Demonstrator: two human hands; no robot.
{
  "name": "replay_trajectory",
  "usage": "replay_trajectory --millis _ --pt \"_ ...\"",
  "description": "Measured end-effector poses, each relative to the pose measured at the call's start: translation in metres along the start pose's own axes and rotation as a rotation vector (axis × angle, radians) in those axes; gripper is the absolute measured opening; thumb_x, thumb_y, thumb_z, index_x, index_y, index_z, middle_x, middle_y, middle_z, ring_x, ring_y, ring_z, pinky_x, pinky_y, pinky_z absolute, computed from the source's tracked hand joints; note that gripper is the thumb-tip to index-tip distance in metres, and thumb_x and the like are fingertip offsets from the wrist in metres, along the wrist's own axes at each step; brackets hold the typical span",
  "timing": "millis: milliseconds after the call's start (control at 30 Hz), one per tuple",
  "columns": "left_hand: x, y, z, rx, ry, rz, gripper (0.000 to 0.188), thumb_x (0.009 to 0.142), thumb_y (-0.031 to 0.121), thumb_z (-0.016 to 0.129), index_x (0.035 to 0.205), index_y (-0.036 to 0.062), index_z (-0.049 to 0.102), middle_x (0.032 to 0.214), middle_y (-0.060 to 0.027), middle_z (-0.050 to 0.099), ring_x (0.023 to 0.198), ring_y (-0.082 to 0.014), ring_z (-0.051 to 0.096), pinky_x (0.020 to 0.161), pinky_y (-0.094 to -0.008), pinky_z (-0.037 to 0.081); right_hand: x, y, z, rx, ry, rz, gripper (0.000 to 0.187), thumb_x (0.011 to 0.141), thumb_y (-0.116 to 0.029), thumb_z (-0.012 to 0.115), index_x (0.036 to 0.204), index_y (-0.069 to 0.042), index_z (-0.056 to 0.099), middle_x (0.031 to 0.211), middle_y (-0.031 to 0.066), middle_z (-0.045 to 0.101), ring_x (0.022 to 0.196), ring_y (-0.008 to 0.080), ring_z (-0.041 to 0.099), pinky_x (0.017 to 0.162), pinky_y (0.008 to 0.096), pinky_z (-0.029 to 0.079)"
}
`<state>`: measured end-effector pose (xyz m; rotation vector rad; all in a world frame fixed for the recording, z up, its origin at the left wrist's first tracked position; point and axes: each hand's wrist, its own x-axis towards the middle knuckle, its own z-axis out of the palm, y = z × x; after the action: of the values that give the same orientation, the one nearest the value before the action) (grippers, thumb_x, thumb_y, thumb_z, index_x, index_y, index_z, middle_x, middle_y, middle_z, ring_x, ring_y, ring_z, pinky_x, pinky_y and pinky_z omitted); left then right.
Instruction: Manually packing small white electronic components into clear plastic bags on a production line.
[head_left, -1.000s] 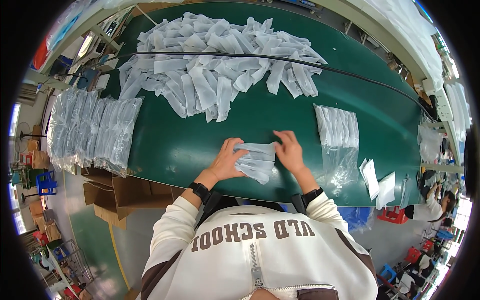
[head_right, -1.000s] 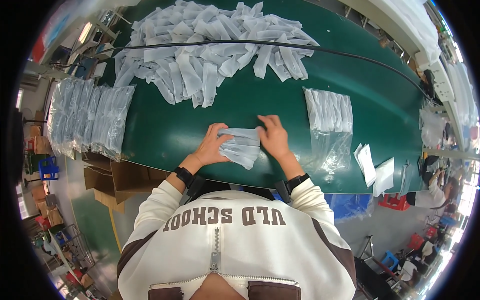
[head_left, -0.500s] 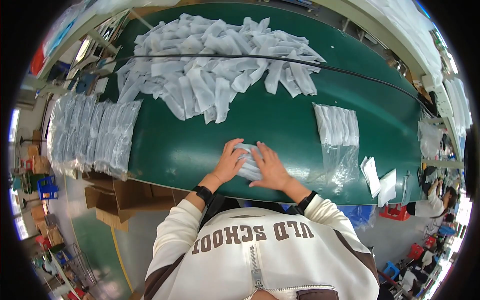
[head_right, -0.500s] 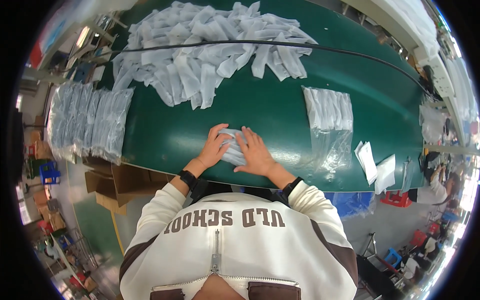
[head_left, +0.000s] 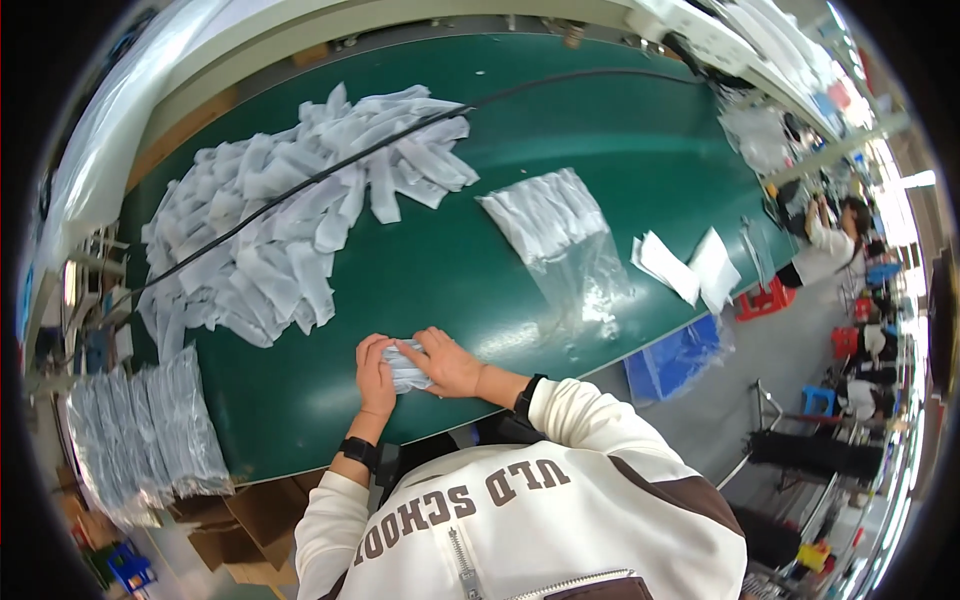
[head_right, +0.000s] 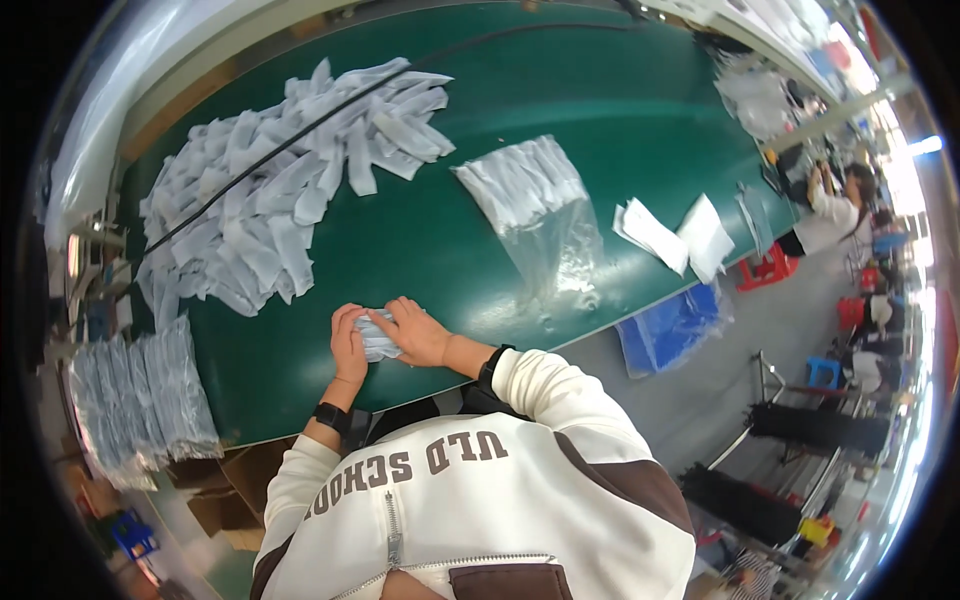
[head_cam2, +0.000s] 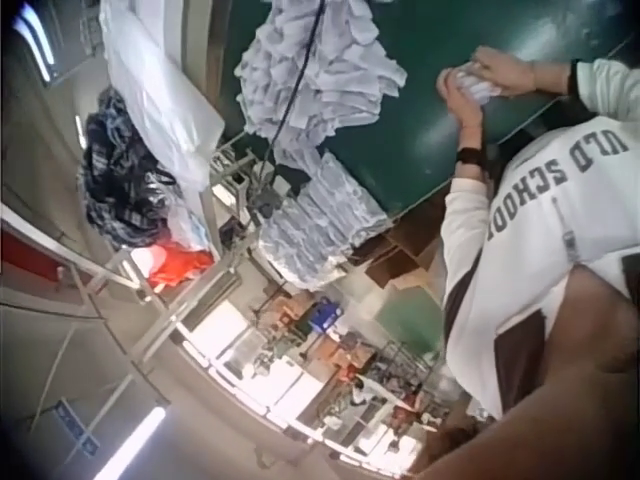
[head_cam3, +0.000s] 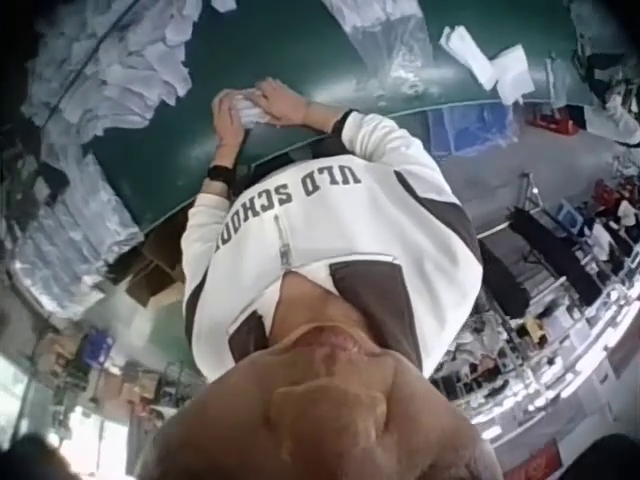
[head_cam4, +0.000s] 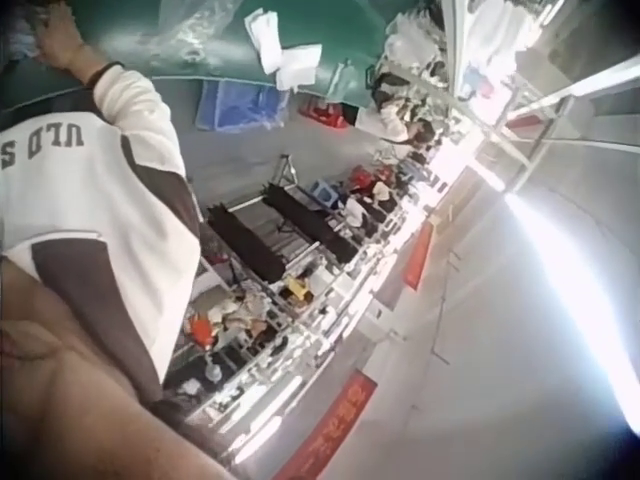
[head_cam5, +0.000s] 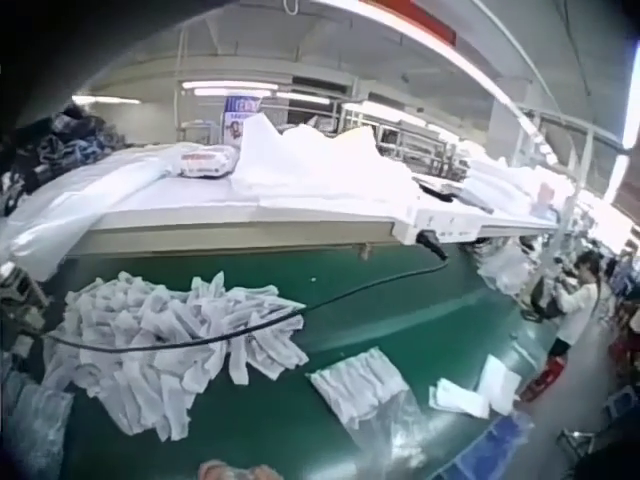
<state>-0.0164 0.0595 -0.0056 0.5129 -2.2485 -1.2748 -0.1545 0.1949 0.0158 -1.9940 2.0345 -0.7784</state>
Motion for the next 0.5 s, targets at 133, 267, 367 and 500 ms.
replay_trajectory --millis 133,267,367,500 --pt "0.027 0.029 0.026 -0.102 -0.133 0.069 0.028 0.089 0.009 0.049 0.113 0.0028 0.061 0.118 -0.0174 0.053 0.113 -0.0344 0.051 0.099 -0.0424 0.043 -0.055 0.001 -0.033 0.132 0.090 0.250 0.082 0.070 -0.027 0.083 0.139 -0.001 0.048 0.115 0.0246 0.050 0.106 0.0418 0.050 0.092 0.0459 0.045" --pt "0.056 0.097 0.078 -0.038 -0.202 0.285 0.031 0.086 0.018 0.062 0.113 0.0033 0.060 0.115 -0.0159 0.053 0.110 -0.0334 0.050 0.098 -0.0423 0.041 -0.166 -0.019 -0.109 0.253 0.107 0.597 0.078 0.074 -0.032 0.081 0.139 -0.003 0.050 0.115 0.0222 0.052 0.106 0.0386 0.054 0.092 0.0443 0.046" --pt "0.071 0.150 0.117 0.080 -0.237 0.520 0.053 0.074 0.028 0.079 0.116 0.0042 0.057 0.113 -0.0151 0.050 0.106 -0.0338 0.048 0.094 -0.0448 0.040 -0.250 -0.038 -0.140 0.141 0.397 0.895 0.074 0.075 -0.030 0.080 0.138 -0.003 0.053 0.114 0.0194 0.056 0.106 0.0336 0.056 0.094 0.0407 0.045" --pt "0.092 0.183 0.184 0.163 -0.244 0.512 0.050 0.074 0.028 0.079 0.113 0.0064 0.057 0.112 -0.0151 0.051 0.105 -0.0340 0.049 0.088 -0.0466 0.042 -0.289 -0.039 -0.132 0.010 0.649 1.204 0.073 0.075 -0.032 0.080 0.136 -0.002 0.054 0.111 0.0191 0.057 0.103 0.0339 0.058 0.092 0.0403 0.047"
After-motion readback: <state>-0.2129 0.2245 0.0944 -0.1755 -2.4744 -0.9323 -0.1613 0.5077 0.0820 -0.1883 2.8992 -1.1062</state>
